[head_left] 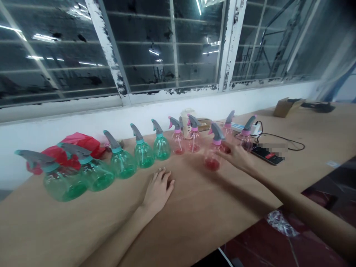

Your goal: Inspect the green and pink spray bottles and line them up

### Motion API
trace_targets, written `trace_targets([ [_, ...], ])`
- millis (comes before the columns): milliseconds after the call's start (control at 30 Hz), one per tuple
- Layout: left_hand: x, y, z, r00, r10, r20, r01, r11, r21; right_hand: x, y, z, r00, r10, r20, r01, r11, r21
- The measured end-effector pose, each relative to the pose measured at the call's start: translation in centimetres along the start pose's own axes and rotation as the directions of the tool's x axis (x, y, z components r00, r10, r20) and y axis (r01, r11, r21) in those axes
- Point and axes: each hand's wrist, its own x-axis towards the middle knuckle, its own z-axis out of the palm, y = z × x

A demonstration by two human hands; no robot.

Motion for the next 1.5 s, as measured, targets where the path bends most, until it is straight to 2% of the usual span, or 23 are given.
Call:
trace_targets([
  [100,0.1,-0.1,0.1,1.0,0.007,-0.007,-0.006,1.0,0.018,-3.3,-1.1,-0.6,0.987,-0.159,0.031,0.153,0.979,0.134],
  [233,0.1,-0.2,0.3,1.0,0.02,-0.015,-0.02,0.999,0.042,-5.7,-3.0,-1.1,0.976,-0.217,-0.027,0.217,0.943,0.251],
  [367,0.0,-0.2,0.3,1.0,0.013,-0.01,-0.013,1.0,0.022,-5.3,-5.1,-1.6,0.984,-0.176,-0.035,0.17,0.852,0.496],
  [467,0.0,-0.2,0.3,1.0,0.005,-0.016,-0.005,1.0,-0.004,-4.0,-6.4,-1.6,0.989,-0.13,0.063,0.059,0.759,0.648],
  [567,0.0,-0.1,0.3,1.0,0.01,-0.024,-0.01,1.0,-0.005,-2.5,-7.2,-1.0,0.985,-0.069,0.158,-0.058,0.731,0.68],
  [700,-0.1,-0.1,0.3,1.0,0.008,-0.021,-0.008,1.0,0.006,-0.8,-8.1,0.0,0.985,-0.026,0.173,-0.108,0.69,0.716],
  [767,-0.1,-0.1,0.3,1.0,0.002,-0.011,-0.002,1.0,0.008,-0.4,-8.6,0.1,0.985,-0.04,0.166,-0.11,0.594,0.797],
  [867,-0.1,-0.1,0.3,1.0,0.002,-0.007,-0.002,1.0,-0.005,-0.4,-9.3,0.2,0.967,-0.091,0.239,-0.199,0.318,0.927],
  [967,-0.2,-0.1,0.4,1.0,0.014,-0.018,-0.014,1.0,-0.016,-0.8,-9.5,0.7,0.914,-0.163,0.373,-0.367,0.067,0.928],
  [1100,-0.2,-0.1,0.4,1.0,-0.005,-0.021,0.005,1.0,0.003,-1.5,-9.3,2.3,0.871,-0.235,0.432,-0.472,-0.155,0.868],
  [1167,-0.1,0.0,0.3,1.0,-0.01,-0.006,0.01,1.0,0.001,-1.7,-9.2,3.1,0.857,-0.239,0.457,-0.504,-0.208,0.838],
  [1367,0.0,0.2,-0.2,0.999,-0.005,0.041,0.005,1.0,0.009,-2.0,-8.5,4.6,0.849,-0.246,0.467,-0.522,-0.261,0.812],
  [1433,0.1,0.2,-0.2,0.999,-0.01,0.041,0.01,1.0,0.005,-2.0,-8.3,4.8,0.823,-0.241,0.515,-0.567,-0.295,0.769],
  [1500,0.1,0.2,-0.1,0.999,-0.01,0.045,0.01,1.0,-0.004,-2.0,-8.0,5.2,0.773,-0.267,0.576,-0.635,-0.329,0.699],
])
